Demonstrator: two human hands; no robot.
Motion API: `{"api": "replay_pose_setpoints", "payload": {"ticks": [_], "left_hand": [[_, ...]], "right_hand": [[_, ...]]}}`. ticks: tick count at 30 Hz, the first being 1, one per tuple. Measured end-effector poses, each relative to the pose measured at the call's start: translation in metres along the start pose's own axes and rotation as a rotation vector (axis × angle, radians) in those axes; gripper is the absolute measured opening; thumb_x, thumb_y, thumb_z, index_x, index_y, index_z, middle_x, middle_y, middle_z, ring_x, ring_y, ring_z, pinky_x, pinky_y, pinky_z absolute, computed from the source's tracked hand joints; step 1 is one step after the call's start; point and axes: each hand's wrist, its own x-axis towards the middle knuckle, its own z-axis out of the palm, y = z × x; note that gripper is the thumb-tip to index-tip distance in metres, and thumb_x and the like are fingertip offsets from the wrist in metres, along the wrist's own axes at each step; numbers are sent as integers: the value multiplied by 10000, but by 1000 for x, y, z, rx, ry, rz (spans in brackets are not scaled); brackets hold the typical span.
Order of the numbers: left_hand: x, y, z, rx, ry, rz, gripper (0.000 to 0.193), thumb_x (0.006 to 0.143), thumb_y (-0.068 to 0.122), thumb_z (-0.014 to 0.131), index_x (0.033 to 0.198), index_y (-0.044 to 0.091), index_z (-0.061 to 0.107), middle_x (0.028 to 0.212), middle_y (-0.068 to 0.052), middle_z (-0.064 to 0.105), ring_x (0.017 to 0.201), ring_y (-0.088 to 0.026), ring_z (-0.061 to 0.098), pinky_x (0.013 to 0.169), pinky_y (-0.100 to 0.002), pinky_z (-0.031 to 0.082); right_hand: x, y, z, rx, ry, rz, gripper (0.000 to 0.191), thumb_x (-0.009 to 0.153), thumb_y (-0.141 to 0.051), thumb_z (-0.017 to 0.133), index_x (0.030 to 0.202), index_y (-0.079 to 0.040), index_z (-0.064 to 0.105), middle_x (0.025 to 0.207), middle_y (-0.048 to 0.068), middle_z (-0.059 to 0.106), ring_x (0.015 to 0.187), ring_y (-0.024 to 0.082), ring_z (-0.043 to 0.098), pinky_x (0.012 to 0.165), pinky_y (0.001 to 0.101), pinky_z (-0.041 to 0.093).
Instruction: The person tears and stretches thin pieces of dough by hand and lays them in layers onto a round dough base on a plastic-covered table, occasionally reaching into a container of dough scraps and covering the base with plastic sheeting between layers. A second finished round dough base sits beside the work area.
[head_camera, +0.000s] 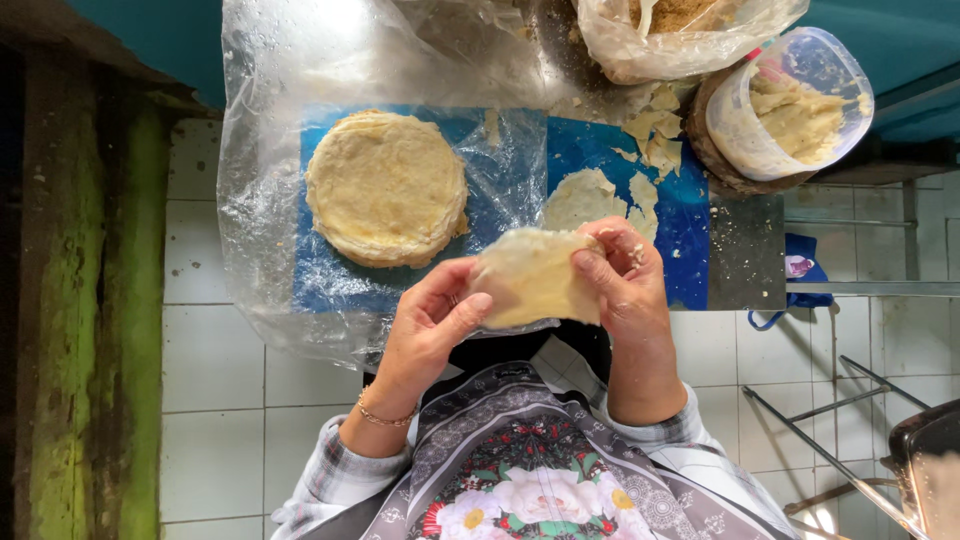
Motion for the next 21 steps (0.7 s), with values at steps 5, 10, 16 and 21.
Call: {"api": "replay_pose_setpoints", "payload": {"ticks": [5,10,16,21], "left_hand": [[-1,-14,-5,93,93,24,265,1046,168,630,1213,-30,687,1059,6,714,962,-42,633,864,-220,532],[2,-17,-12,-169,38,-121,241,1091,180,623,1153,-37,707,966,11,684,828,-36,581,706,-208,481],[3,-12,-8,-26,2,-118,225,1044,172,630,1167,-4,701,970,8,696,838,-35,594,719,-214,500],[6,-6,-3,-26,-32,-120,221,1012,144,644,1161,-12,693,1015,-29,733,875,-73,656,757,-255,553]], "right_hand": [[5,1,6,-58,22,89,153,987,-76,722,1121,-21,674,1031,23,696,954,86,633,870,242,511],[8,-1,3,-82,38,49,150,976,-49,736,1111,-14,682,1038,26,698,955,94,634,863,247,515],[10,-10,-11,-198,-287,8,158,974,-16,730,1124,20,696,1082,67,682,1008,127,623,893,253,496],[13,-9,-10,-196,-266,-49,129,980,11,730,1105,28,700,1083,82,675,1006,148,636,884,266,509]]}}
